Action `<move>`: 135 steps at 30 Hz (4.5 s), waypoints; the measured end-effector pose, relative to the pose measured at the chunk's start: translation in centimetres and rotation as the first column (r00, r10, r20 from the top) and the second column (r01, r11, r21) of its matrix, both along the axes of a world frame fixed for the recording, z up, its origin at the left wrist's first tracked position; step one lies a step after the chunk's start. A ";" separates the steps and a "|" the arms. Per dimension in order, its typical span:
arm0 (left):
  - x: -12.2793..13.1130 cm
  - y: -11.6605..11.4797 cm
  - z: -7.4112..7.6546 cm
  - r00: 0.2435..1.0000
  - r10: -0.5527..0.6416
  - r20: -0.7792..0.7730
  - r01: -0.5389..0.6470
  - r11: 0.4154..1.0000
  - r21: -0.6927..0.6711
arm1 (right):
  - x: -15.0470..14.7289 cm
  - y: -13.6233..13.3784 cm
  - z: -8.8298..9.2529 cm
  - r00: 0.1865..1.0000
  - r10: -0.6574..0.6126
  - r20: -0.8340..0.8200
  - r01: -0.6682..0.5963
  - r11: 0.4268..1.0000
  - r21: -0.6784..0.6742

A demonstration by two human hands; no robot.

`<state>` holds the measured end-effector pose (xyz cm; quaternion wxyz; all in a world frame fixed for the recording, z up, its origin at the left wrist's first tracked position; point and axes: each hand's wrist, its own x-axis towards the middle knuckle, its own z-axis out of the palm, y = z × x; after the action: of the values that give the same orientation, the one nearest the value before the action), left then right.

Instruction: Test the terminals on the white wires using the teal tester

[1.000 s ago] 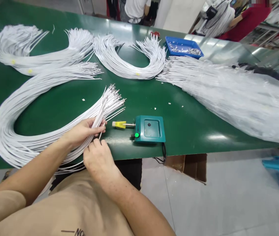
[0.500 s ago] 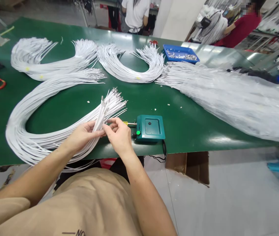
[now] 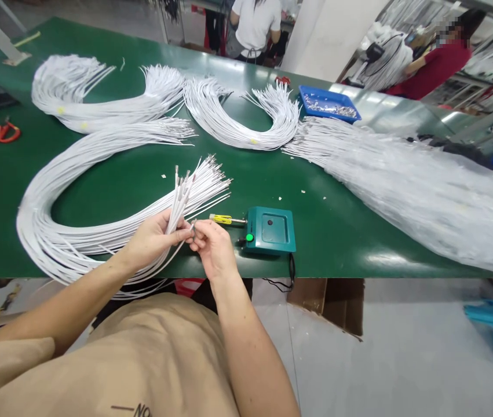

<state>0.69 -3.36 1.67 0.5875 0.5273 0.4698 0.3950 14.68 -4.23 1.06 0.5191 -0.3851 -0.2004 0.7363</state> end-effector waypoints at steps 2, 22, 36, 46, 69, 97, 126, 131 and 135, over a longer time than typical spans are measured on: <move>0.1 -0.2 0.0 0.999 -0.022 0.038 0.023 1.000 -0.018 | 0.0 0.3 0.1 1.000 -0.001 0.012 0.001 1.000 -0.007; 0.0 0.0 -0.3 0.999 -0.015 0.036 0.016 1.000 -0.024 | 0.5 -0.1 -0.2 0.994 0.003 0.110 -0.004 1.000 0.003; 0.0 1.8 -0.3 0.942 0.001 0.336 0.149 0.895 -0.421 | 0.7 -0.3 -1.3 -0.087 -0.616 0.783 -0.514 0.701 0.494; 1.7 3.0 -1.4 0.993 -0.092 0.072 0.107 0.963 -0.247 | 6.3 2.8 1.3 -0.338 -0.453 0.825 -0.620 0.767 0.167; 2.4 5.0 -4.3 0.960 -0.128 -0.250 0.079 0.977 -0.197 | 7.0 4.0 0.9 -0.406 -0.392 0.826 -0.658 0.752 0.034; -0.4 2.8 -1.4 0.985 0.038 0.170 0.026 0.932 -0.361 | -2.7 -5.2 -0.2 -0.055 -0.289 0.956 -0.854 0.510 0.106; 0.5 0.9 1.1 0.998 0.023 0.061 -0.019 0.998 -0.066 | 0.1 0.9 0.0 1.000 0.010 -0.025 -0.010 1.000 0.009; 0.5 0.6 0.9 0.993 -0.003 0.121 0.015 0.995 -0.096 | 0.3 1.4 0.9 1.000 0.019 0.018 -0.019 1.000 -0.009; 0.6 0.5 0.9 0.989 -0.041 0.143 0.057 0.993 -0.108 | 0.3 1.8 1.0 0.994 0.070 0.086 -0.068 0.997 -0.021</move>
<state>1.24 -2.89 2.59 0.6573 0.4760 0.4353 0.3897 14.97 -2.44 2.11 0.4806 -0.4143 -0.2292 0.7381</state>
